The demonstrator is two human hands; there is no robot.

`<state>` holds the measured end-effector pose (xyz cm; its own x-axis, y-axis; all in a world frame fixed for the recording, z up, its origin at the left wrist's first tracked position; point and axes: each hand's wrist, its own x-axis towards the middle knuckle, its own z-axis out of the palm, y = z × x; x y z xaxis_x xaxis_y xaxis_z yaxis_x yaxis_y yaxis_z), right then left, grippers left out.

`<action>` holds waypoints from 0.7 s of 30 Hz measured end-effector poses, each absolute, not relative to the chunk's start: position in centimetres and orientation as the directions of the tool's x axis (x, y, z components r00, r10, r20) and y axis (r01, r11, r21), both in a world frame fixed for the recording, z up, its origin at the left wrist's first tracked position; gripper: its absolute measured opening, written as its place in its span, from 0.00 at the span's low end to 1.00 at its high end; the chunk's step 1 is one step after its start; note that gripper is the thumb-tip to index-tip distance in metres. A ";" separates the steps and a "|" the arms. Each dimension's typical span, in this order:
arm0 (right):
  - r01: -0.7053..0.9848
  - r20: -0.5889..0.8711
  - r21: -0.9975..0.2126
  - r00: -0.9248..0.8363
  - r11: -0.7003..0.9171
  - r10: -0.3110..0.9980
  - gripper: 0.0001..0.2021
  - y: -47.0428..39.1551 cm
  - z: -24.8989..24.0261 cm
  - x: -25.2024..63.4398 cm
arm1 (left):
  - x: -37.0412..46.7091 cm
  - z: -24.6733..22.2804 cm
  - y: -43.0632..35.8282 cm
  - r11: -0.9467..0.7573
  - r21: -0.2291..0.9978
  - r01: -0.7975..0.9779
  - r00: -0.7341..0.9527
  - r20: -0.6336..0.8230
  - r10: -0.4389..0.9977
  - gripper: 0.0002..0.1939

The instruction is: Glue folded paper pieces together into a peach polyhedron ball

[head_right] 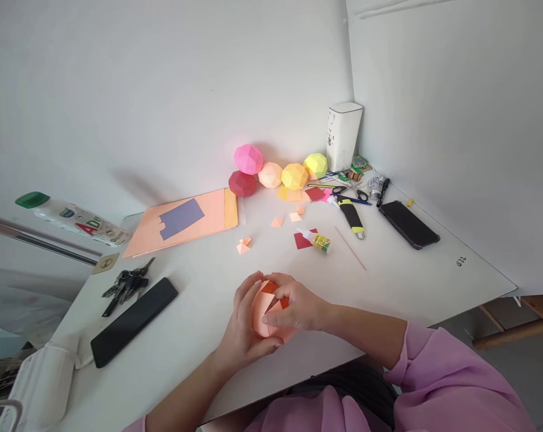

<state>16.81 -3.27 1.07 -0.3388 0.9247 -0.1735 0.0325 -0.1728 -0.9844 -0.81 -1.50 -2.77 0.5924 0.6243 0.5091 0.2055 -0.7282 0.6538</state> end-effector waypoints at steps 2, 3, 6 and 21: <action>-0.015 -0.194 -0.978 -0.306 -0.208 0.932 0.04 -3.1 1.3 17.0 | -1.0 -2.8 -1.3 -0.716 0.665 0.212 0.555 0.521 0.648 0.47; -0.047 -0.204 -0.973 -0.293 -0.227 0.934 0.05 -3.0 1.5 17.0 | -1.0 -2.8 -1.2 -0.708 0.673 0.214 0.541 0.522 0.659 0.46; -0.143 -0.220 -0.953 -0.272 -0.266 0.937 0.09 -2.8 2.1 17.3 | -1.2 -2.8 -1.1 -0.672 0.709 0.215 0.525 0.496 0.692 0.45; -0.345 -0.297 -0.858 -0.273 -0.381 0.915 0.10 -2.6 2.1 17.3 | -1.1 -1.2 -1.3 -0.053 0.984 0.169 0.417 -0.023 0.909 0.23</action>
<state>17.29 -2.61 2.07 -0.2730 0.9151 -0.2966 -0.3451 -0.3810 -0.8578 -1.14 -1.35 -1.22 0.4170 0.9086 -0.0227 0.1695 -0.0532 0.9841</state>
